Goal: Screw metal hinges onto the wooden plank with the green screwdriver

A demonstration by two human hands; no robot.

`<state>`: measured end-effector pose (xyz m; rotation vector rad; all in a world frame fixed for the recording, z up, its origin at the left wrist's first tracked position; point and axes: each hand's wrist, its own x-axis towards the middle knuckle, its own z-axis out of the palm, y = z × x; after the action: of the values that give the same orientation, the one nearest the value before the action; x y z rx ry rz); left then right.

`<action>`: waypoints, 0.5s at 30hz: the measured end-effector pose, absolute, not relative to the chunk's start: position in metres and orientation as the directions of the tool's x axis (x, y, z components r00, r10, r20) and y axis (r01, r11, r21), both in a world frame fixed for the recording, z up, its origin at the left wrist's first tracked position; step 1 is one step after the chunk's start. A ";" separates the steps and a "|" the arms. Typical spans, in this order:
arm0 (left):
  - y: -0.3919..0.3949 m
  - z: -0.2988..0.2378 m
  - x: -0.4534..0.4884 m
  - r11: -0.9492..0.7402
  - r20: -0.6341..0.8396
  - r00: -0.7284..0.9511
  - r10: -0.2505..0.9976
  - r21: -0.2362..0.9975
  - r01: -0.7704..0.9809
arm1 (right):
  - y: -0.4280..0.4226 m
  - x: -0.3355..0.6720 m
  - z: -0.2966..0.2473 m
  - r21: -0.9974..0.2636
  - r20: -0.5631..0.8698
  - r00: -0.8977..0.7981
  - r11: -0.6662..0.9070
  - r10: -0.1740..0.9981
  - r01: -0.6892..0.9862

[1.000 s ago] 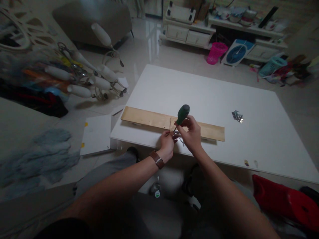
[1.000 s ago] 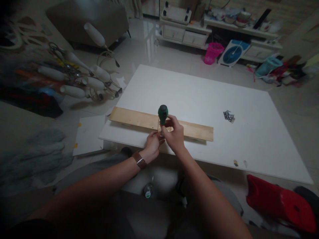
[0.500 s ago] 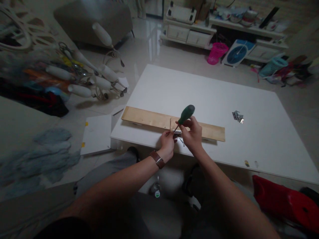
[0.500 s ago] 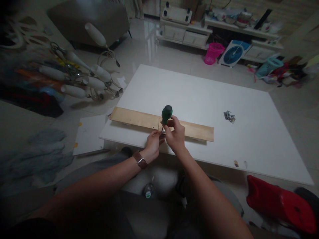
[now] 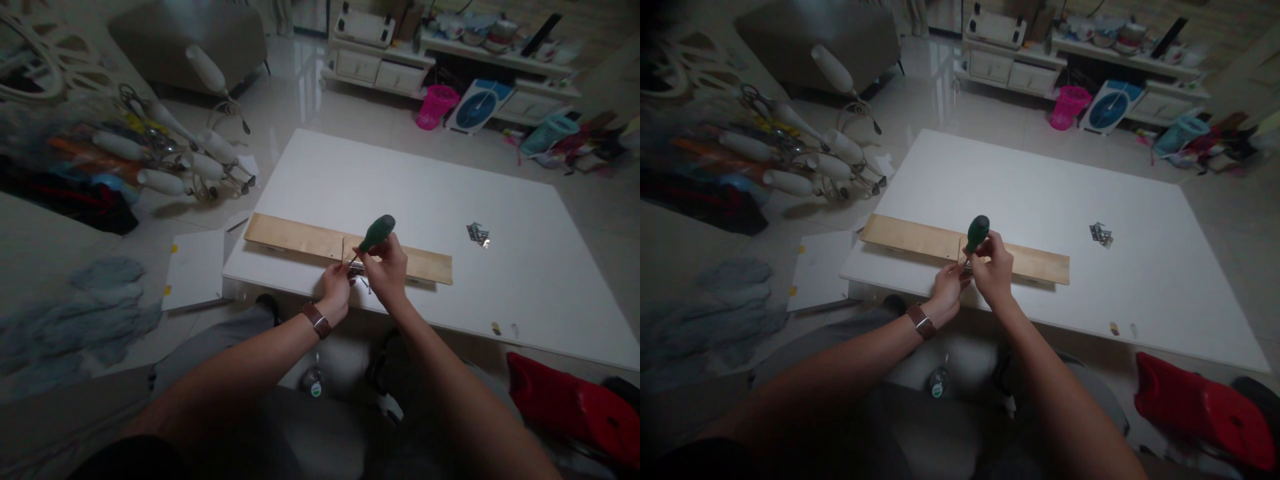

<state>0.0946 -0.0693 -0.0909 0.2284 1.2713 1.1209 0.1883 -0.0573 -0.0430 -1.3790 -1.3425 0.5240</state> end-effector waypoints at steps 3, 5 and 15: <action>-0.068 -0.096 0.095 0.484 -0.612 -0.126 0.781 0.720 -0.497 | -0.060 0.189 -0.043 -0.874 0.352 0.248 0.222 0.903 0.433; -0.067 -0.099 0.095 0.481 -0.604 -0.142 0.785 0.737 -0.475 | -0.061 0.189 -0.043 -0.881 0.348 0.211 0.242 0.913 0.406; -0.064 -0.099 0.097 0.443 -0.577 -0.190 0.795 0.765 -0.468 | -0.058 0.190 -0.048 -0.882 0.372 0.139 0.303 0.918 0.360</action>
<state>0.0973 -0.0641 -0.0989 0.3233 1.3331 1.1698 0.1903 -0.0580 -0.0475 -1.2617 -1.4342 0.6184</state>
